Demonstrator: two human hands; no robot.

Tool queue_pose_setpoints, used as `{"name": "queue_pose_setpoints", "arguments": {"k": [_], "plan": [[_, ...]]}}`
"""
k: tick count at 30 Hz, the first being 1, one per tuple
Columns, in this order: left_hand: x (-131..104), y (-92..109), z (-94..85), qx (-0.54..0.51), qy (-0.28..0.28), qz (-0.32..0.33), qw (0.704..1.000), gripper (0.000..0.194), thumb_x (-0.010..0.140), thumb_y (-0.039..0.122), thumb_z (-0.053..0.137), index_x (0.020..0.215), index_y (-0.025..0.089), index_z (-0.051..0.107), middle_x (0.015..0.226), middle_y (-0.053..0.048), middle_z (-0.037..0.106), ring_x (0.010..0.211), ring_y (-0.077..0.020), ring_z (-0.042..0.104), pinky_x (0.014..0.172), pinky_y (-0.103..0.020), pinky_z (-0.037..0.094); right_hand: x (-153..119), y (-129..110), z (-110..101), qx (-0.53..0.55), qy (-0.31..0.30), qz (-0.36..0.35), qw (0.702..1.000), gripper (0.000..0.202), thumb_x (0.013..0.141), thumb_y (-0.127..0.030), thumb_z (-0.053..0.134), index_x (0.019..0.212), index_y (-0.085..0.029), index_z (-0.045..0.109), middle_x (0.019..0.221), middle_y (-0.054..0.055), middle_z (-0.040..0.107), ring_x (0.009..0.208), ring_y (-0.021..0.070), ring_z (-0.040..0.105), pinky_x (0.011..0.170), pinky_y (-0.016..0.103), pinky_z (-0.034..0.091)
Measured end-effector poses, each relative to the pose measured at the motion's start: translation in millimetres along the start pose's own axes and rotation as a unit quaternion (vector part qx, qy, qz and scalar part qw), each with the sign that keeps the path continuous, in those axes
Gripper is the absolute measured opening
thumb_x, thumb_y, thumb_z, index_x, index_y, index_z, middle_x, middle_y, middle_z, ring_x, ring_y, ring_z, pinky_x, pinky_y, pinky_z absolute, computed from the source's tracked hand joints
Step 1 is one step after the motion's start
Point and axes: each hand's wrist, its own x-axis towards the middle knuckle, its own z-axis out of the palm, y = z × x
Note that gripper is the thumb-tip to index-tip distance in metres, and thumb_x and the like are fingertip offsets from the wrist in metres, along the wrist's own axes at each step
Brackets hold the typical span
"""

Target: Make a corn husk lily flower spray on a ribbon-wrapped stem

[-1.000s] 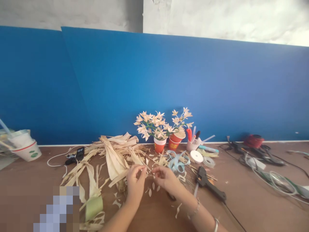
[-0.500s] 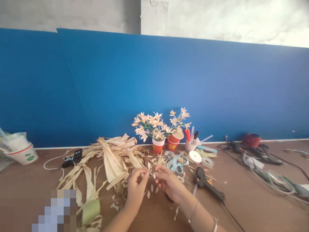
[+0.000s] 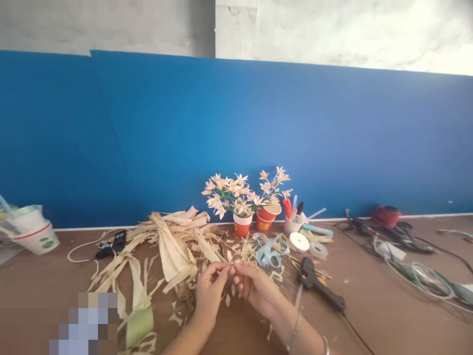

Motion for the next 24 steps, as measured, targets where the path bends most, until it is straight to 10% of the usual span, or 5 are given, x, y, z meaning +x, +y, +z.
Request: {"name": "queue_pose_setpoints", "arguments": {"k": [19, 24], "plan": [[-1, -2, -0.5, 0.032, 0.013, 0.036, 0.999, 0.027, 0.078, 0.042, 0.058, 0.076, 0.017, 0.068, 0.077, -0.005, 0.069, 0.076, -0.0208, 0.063, 0.072, -0.031, 0.05, 7, 17, -1, -0.112, 0.091, -0.124, 0.982, 0.025, 0.06, -0.034, 0.077, 0.074, -0.016, 0.069, 0.054, -0.004, 0.051, 0.049, 0.0067, 0.039, 0.047, 0.019, 0.03], [-2, 0, -1.3, 0.101, 0.031, 0.073, 0.992, 0.025, 0.081, 0.039, 0.053, 0.073, 0.018, 0.064, 0.074, -0.004, 0.066, 0.072, -0.0199, 0.061, 0.069, -0.031, 0.049, 6, 16, 2, -0.291, 0.112, -0.191, 0.931, 0.025, 0.066, -0.04, 0.069, 0.065, -0.016, 0.061, 0.055, -0.002, 0.053, 0.047, 0.0094, 0.043, 0.046, 0.022, 0.034]]}}
